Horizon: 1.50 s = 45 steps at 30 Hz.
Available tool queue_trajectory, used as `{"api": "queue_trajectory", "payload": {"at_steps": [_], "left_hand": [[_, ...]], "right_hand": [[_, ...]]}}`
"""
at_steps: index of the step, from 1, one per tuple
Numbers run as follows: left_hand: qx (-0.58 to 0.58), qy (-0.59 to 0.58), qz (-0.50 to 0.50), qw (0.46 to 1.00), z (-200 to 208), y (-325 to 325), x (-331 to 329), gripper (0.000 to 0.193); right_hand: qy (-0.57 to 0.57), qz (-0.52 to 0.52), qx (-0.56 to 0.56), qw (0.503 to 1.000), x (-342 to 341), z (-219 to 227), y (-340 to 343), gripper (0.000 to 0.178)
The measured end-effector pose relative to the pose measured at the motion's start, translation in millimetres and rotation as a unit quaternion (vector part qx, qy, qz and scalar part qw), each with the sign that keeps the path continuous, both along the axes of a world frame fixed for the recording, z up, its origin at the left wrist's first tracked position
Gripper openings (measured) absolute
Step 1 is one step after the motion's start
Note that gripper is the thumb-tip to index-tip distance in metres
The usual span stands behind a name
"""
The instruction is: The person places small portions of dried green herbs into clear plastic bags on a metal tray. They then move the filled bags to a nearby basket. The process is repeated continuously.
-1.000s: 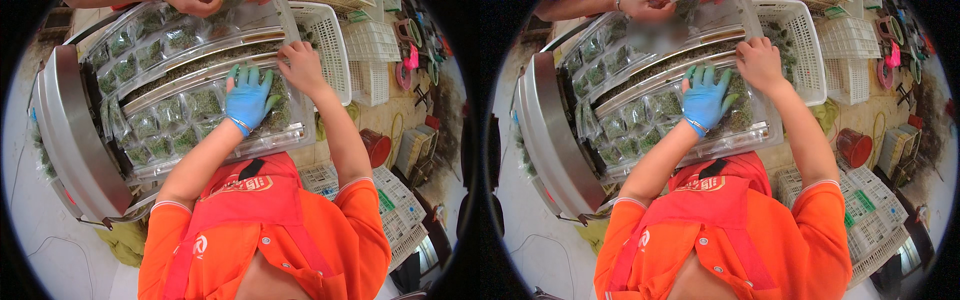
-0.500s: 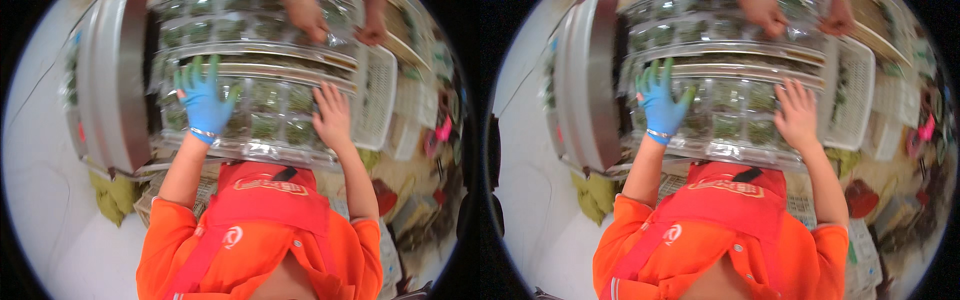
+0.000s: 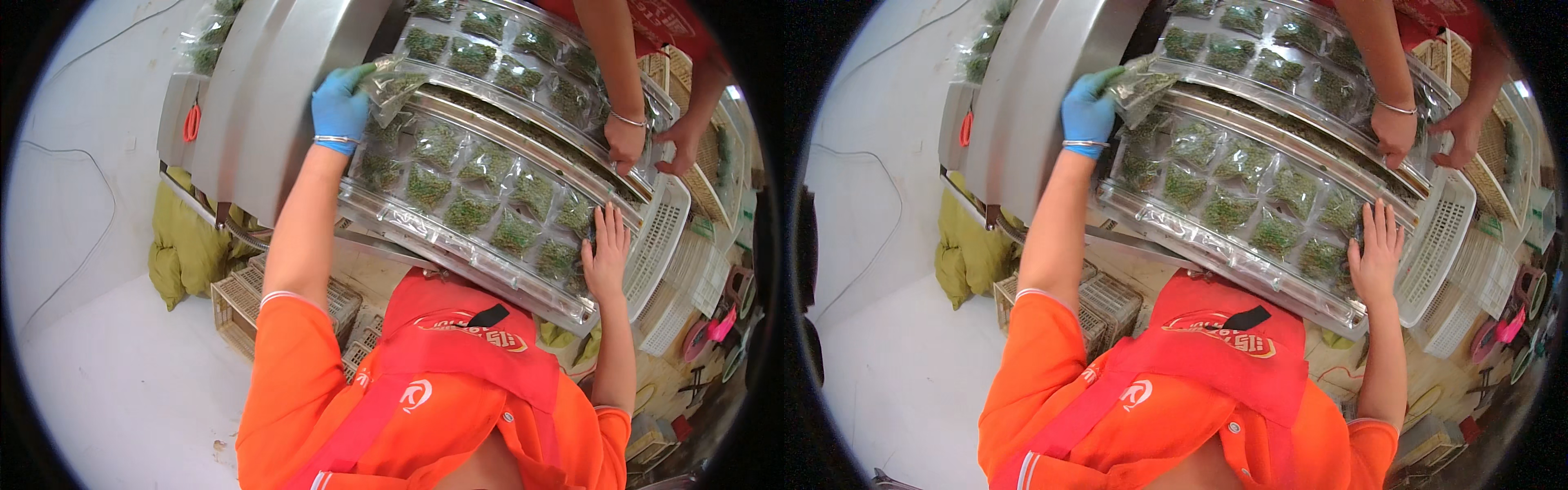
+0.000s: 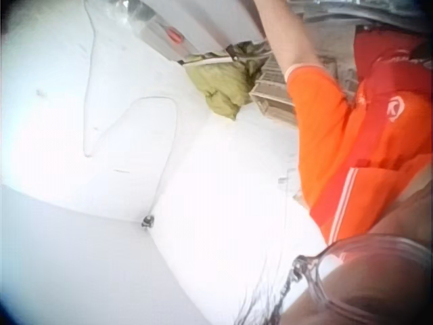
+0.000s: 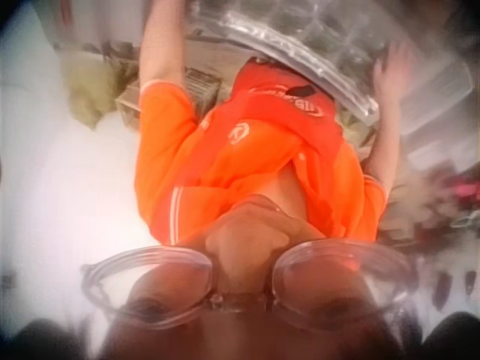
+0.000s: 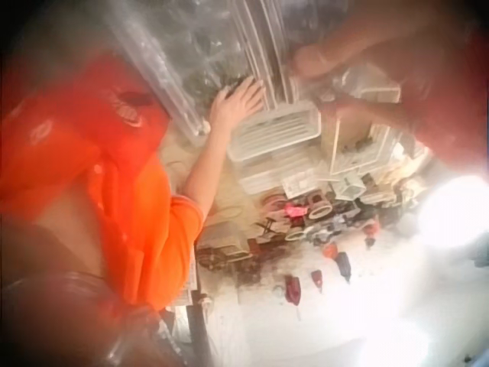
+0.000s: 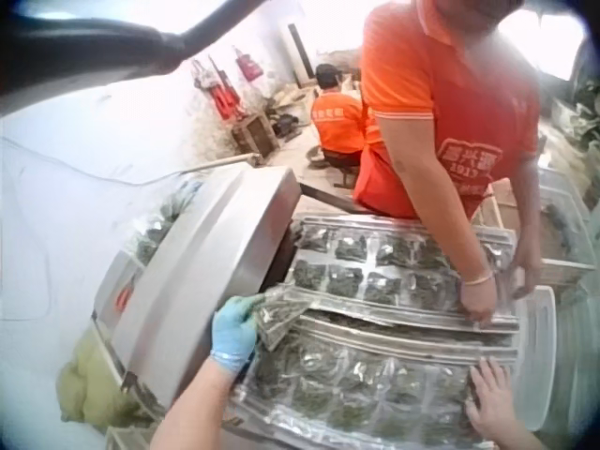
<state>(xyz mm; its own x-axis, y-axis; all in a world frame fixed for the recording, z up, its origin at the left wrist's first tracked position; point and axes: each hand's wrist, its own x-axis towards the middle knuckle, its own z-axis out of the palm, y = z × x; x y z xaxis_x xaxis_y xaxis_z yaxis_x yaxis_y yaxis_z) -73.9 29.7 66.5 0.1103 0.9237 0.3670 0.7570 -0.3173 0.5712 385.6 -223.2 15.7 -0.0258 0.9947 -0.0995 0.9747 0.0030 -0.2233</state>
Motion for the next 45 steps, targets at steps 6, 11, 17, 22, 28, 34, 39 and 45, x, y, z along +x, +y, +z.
{"api": "queue_trajectory", "payload": {"at_steps": [6, 11, 17, 22, 28, 34, 39, 45], "left_hand": [[-0.153, -0.285, 0.07, 0.944, 163, -51, -55, 0.027], [-0.071, -0.241, 0.165, 0.954, 237, -60, -183, 0.026], [0.049, -0.038, 0.257, 0.964, 219, -15, -331, 0.026], [0.0, 0.139, 0.095, 0.986, 136, 9, -362, 0.037], [0.015, 0.003, 0.15, 0.989, 177, -57, -389, 0.037], [0.053, 0.204, -0.001, 0.978, 84, -72, -484, 0.008], [0.005, 0.266, 0.0, 0.964, 57, -81, -503, 0.023], [-0.024, 0.366, 0.044, 0.929, 49, -63, -539, 0.027]], "right_hand": [[0.043, 0.002, 0.136, 0.99, -49, 31, 22, 0.063], [0.172, 0.11, 0.161, 0.966, -171, 90, 63, 0.051], [0.287, 0.216, 0.146, 0.922, -345, 126, 108, 0.043], [0.304, 0.305, 0.157, 0.889, -487, 159, 147, 0.042], [0.349, 0.373, 0.191, 0.838, -576, 173, 165, 0.043], [0.222, 0.415, 0.186, 0.862, -677, 116, 118, 0.057], [0.145, 0.376, 0.068, 0.913, -694, 114, 110, 0.062], [0.11, 0.364, 0.124, 0.917, -710, 108, 114, 0.048]]}}
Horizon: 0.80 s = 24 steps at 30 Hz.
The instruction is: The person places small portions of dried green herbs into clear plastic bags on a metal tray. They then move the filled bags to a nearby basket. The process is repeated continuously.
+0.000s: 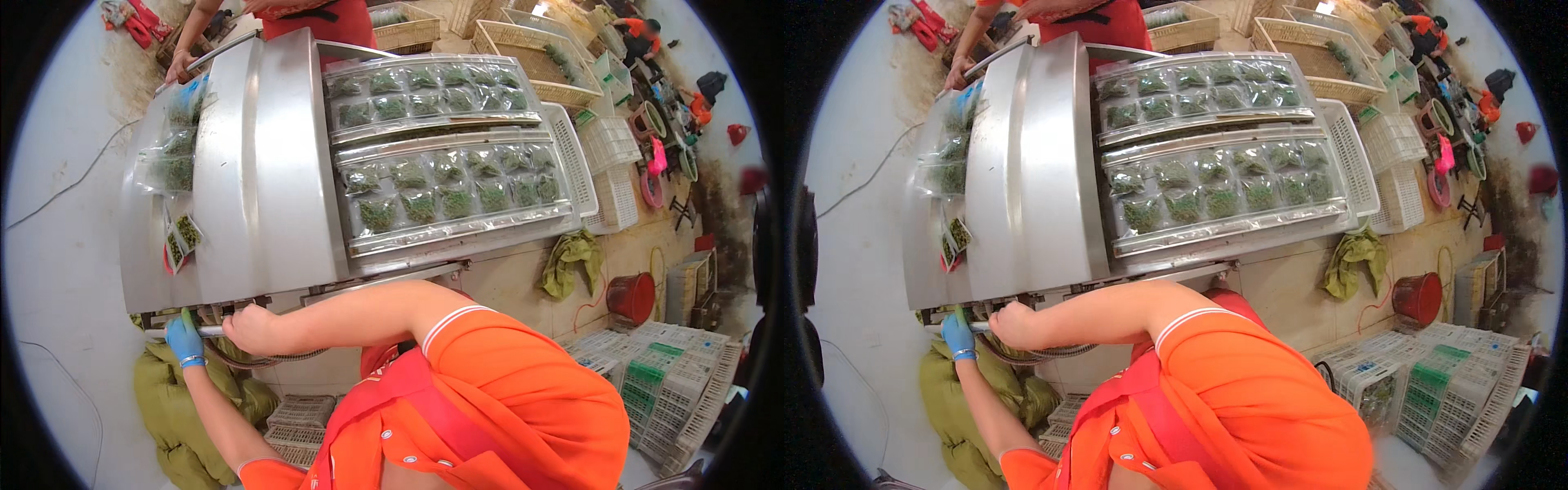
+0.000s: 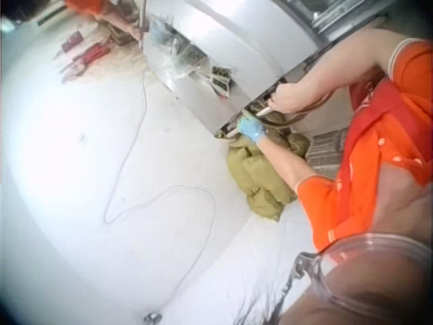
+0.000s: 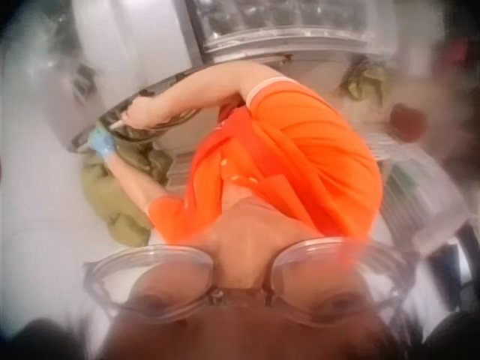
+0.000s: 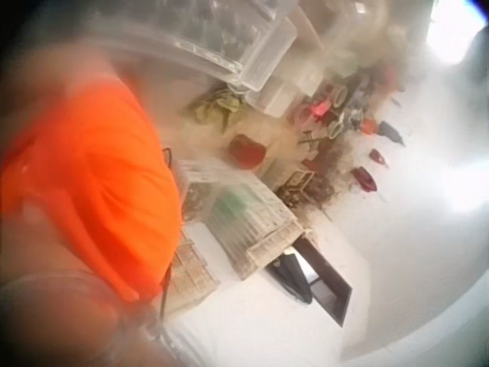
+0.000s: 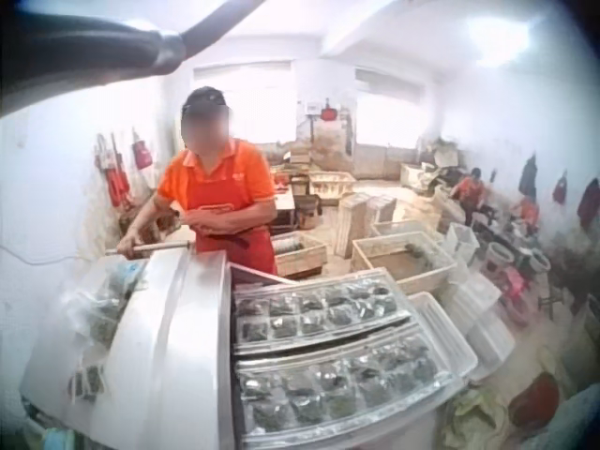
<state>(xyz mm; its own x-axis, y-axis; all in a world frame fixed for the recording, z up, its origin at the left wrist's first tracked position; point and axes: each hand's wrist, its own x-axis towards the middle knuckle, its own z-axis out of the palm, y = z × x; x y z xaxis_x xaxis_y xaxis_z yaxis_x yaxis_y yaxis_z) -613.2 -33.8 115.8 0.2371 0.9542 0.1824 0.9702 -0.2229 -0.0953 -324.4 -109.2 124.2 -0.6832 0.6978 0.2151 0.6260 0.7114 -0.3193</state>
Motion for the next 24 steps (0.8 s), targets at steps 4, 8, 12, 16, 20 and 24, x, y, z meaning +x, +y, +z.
{"api": "queue_trajectory", "payload": {"at_steps": [4, 8, 12, 16, 20, 24], "left_hand": [[0.086, -0.038, -0.054, 0.994, 16, 5, 14, 0.032], [0.064, -0.162, -0.08, 0.982, 108, -52, 131, 0.035], [0.092, -0.177, -0.28, 0.939, 188, -121, 231, 0.028], [0.006, -0.037, -0.325, 0.945, 196, -121, 275, 0.032], [-0.083, -0.039, -0.442, 0.892, 164, -133, 351, 0.031], [-0.186, -0.044, -0.493, 0.849, 54, -159, 451, 0.022]], "right_hand": [[0.023, -0.01, 0.032, 0.999, 31, 42, -14, 0.034], [0.013, 0.001, 0.008, 1.0, 131, 128, -58, 0.024], [0.016, -0.053, -0.026, 0.998, 225, 181, -119, 0.033], [-0.088, -0.188, -0.165, 0.964, 320, 216, -173, 0.048], [-0.123, -0.32, -0.11, 0.933, 397, 170, -223, 0.038], [-0.159, -0.466, -0.113, 0.863, 477, 75, -272, 0.045]]}}
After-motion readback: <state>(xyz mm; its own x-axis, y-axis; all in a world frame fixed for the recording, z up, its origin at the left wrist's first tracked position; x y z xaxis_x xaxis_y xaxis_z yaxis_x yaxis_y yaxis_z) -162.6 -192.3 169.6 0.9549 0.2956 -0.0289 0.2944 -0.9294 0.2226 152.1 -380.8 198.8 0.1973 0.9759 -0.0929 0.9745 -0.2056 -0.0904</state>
